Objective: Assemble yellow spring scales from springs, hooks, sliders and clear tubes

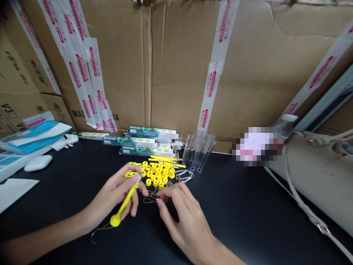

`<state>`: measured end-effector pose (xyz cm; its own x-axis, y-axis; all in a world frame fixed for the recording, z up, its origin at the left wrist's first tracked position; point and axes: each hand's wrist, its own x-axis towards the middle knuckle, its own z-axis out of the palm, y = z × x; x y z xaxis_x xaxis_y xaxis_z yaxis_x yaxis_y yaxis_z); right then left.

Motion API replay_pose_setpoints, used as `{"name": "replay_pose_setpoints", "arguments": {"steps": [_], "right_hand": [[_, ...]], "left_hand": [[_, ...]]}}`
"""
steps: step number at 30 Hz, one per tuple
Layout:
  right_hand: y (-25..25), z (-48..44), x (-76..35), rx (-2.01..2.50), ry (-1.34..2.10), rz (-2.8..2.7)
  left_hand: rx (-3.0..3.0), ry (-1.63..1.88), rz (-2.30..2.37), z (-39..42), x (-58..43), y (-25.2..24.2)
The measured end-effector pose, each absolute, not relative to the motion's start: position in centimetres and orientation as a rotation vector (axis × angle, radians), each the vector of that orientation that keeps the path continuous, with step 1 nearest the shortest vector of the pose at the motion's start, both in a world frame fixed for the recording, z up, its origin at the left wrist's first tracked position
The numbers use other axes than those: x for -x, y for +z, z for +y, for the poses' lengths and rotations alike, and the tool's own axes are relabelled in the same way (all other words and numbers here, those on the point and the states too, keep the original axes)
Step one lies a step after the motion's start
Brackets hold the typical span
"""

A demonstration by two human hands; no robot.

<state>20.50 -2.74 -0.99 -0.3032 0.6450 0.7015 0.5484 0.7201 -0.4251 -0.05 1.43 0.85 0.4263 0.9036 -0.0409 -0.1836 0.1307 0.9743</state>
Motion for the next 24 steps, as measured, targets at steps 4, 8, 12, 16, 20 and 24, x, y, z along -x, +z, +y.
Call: {"name": "replay_pose_setpoints", "arguments": {"steps": [4, 8, 12, 16, 20, 24], "right_hand": [[-1.1, -2.0, -21.1, 0.929, 0.059, -2.002], [-1.2, -1.6, -21.9, 0.945, -0.027, -1.993], [-1.8, -0.6, -22.8, 0.967, -0.045, -1.976], [-2.6, 0.5, -23.7, 1.003, -0.070, -1.922], [-3.1, 1.2, -24.7, 1.034, -0.096, -1.863], [-3.1, 1.3, -25.3, 1.087, -0.069, -1.876]], "left_hand": [[-1.108, 1.037, 0.870, 3.0, 1.1, 0.7], [-1.055, 1.105, 0.904, 3.5, 1.5, 0.7], [-1.051, 1.178, 0.904, 3.2, 1.3, 0.8], [-1.075, 1.221, 0.883, 2.9, 1.2, 0.7], [-1.068, 1.287, 0.885, 2.9, 1.5, 1.2], [-1.038, 1.359, 0.924, 3.1, 2.1, 2.1]]}}
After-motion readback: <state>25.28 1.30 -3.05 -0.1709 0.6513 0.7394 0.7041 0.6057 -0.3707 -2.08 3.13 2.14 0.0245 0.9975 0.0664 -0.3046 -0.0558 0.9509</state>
